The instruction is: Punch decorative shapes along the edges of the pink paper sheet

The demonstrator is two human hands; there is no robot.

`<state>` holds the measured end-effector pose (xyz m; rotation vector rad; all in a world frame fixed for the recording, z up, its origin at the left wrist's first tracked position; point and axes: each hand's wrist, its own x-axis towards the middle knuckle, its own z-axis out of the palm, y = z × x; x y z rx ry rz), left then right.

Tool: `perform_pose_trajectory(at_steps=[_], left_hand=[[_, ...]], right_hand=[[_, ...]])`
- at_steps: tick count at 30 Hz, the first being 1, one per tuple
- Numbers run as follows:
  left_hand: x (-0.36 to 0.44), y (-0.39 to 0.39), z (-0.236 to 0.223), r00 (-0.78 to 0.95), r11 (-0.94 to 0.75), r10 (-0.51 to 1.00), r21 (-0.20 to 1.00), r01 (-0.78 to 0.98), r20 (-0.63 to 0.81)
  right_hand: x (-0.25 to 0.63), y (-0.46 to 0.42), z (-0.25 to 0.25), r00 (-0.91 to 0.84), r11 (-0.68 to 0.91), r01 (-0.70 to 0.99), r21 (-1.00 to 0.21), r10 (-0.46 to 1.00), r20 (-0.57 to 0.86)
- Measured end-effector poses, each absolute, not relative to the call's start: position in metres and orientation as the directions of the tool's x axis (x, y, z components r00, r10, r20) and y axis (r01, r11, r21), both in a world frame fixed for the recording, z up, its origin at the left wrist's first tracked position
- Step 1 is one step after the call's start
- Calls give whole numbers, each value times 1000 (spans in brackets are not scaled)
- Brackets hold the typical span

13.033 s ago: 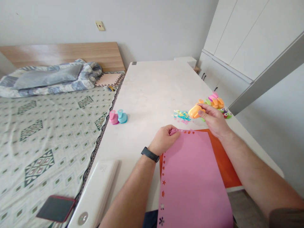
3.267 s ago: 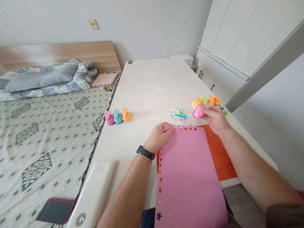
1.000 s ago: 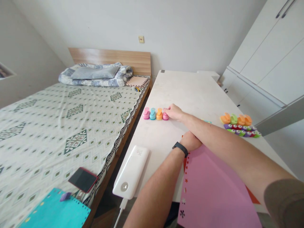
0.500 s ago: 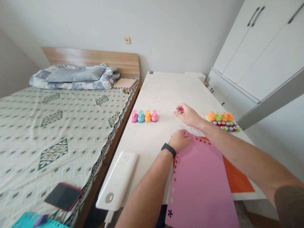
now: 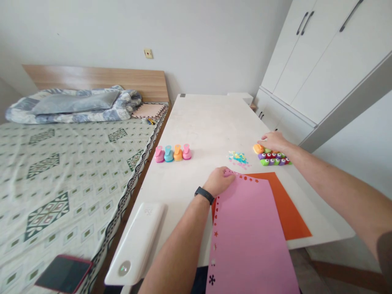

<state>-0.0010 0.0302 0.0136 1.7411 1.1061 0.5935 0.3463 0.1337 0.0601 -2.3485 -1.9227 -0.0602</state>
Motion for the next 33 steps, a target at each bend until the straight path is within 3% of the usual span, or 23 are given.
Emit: perform_pose_trajectory(at_steps=[11,13,17,21,25,28,33], left_hand=[[1,30,15,472,-100,875,911,400,-111],[0,29,16,475,-102,873,913,396,-108],[0,29,16,478,-106,873,917,385,-100],[0,29,15,478,-93,872,922,377,-108],[0,30,17,462,-72,879,926,370,-116],[0,30,19,442,-47,889,935,351,-121],[-1,33,18,400,-10,907,943,332,-131]], right_hand=[[323,116,42,105,-79,992,-102,955,278],[312,107,44,115,-49,982,-182,921,373],[291,81,50,186,82,881,-466,845,501],[276,53,53,210,177,639,-749,896,391],[272,32,47,182,157,246,-956,962,205],[274,23,41,142,105,28,-994,984,108],[287,15,33,131,45,-110,-993,991,30]])
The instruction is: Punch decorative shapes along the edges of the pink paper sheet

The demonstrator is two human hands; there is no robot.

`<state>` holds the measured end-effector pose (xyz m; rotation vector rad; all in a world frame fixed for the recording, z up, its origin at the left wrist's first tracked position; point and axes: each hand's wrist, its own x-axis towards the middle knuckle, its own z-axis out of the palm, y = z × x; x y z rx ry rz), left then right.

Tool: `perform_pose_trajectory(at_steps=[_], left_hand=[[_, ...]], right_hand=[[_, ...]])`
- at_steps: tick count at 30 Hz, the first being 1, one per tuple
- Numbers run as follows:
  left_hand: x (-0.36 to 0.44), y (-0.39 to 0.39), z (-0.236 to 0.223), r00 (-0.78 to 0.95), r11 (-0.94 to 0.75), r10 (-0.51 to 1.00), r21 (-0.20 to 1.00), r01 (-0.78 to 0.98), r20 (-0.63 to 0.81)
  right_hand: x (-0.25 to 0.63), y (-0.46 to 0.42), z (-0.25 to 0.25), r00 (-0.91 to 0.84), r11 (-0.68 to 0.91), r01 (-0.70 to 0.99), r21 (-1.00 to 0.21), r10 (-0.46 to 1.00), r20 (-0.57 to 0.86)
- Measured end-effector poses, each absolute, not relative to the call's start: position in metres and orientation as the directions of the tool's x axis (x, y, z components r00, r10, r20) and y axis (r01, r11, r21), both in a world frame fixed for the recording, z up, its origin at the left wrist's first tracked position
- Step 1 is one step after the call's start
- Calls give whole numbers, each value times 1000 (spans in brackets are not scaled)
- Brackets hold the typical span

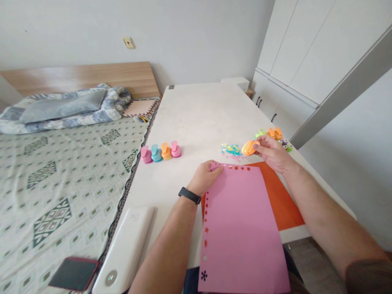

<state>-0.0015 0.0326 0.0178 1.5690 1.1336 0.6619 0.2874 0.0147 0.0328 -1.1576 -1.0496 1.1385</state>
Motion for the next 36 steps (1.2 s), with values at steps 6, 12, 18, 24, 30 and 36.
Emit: perform_pose_trajectory(at_steps=[6,12,18,24,30,36], left_hand=[[-2,34,16,393,8,912,966,260,-113],[-1,32,23,358,68,924,978,195,-135],[0,31,28,357,97,922,982,161,-150],[1,30,33,323,123,932,982,141,-163],[0,31,30,302,116,941,984,134,-152],[1,32,31,301,150,937,982,118,-179]], right_hand=[[302,9,29,156,13,-77,-997,988,1],[301,5,34,97,-15,-31,-999,995,-18],[299,4,34,56,-68,-15,-998,996,-69],[300,3,33,-1,-97,-4,-995,995,-97],[298,3,33,-34,-73,34,-997,997,-74],[299,3,33,-64,-89,10,-996,994,-89]])
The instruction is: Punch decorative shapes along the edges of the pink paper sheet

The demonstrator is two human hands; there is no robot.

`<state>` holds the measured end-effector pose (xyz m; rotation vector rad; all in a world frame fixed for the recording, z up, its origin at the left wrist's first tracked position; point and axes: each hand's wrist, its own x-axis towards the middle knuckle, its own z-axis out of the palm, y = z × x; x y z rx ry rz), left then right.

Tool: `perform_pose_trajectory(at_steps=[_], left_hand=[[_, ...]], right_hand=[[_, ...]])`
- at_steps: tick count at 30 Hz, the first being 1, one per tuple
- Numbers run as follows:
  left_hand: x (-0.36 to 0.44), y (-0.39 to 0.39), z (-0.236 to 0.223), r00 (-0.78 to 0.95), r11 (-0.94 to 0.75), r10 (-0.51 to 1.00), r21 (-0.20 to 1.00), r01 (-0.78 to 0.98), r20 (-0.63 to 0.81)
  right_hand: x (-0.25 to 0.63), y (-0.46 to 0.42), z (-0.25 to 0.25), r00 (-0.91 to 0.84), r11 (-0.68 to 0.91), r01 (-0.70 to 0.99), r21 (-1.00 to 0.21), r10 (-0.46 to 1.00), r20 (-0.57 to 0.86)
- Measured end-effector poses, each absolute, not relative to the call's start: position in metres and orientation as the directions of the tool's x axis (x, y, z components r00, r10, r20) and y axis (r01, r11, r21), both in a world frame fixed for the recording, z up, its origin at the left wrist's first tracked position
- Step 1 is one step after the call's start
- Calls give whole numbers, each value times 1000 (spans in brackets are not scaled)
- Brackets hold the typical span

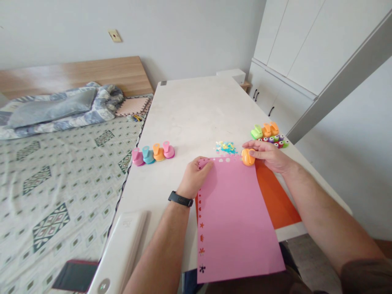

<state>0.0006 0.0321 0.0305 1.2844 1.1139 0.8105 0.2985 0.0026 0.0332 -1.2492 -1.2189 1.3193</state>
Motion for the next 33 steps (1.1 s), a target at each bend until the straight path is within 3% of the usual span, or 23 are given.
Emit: perform_pose_trajectory(at_steps=[33], left_hand=[[0,32,28,307,128,939,986,111,-156]], right_hand=[[296,3,34,-71,-142,-131,-981,988,-134]])
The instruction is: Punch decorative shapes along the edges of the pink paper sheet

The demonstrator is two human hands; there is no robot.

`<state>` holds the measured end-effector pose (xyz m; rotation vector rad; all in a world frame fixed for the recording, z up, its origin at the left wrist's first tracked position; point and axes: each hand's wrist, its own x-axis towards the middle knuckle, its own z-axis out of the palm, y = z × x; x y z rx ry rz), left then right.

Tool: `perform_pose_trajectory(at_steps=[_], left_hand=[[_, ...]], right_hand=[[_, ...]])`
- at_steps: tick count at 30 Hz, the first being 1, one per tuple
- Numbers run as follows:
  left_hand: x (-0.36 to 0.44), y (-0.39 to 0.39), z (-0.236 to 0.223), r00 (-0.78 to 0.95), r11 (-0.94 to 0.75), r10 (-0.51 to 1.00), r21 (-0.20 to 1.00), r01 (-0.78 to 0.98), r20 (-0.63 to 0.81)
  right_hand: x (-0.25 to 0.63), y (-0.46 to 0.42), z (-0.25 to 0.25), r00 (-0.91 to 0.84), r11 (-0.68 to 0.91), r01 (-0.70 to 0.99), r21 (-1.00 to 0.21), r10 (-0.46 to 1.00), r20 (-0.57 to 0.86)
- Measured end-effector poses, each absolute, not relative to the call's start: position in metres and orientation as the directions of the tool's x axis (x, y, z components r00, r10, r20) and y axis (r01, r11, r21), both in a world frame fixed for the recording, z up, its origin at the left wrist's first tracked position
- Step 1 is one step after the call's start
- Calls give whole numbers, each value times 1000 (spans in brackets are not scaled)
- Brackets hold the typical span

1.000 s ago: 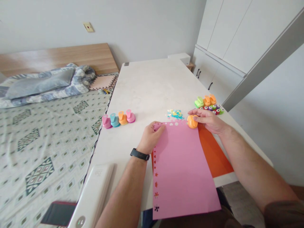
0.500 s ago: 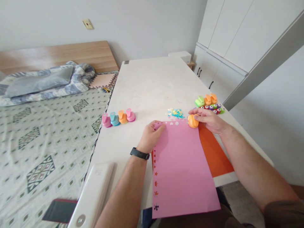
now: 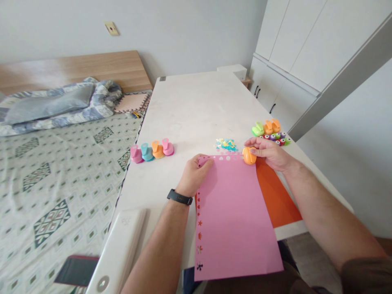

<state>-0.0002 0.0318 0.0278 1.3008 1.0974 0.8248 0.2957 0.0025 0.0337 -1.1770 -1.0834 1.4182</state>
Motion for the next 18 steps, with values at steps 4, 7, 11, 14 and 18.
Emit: perform_pose_trajectory(at_steps=[4,7,11,14,18], left_hand=[[1,31,29,310,132,937,985,111,-160],[1,31,30,313,131,937,986,105,-157],[1,31,30,313,137,935,985,110,-165],[1,31,31,309,145,936,984,103,-170],[1,31,32,309,150,935,983,103,-175]], right_hand=[[296,4,32,-51,-133,-115,-984,990,-128],[297,4,31,-38,-122,-109,-987,992,-118],[296,5,32,-29,-120,-95,-988,993,-118],[295,5,33,-20,-114,-91,-989,993,-113],[295,5,32,-14,-110,-95,-989,994,-109]])
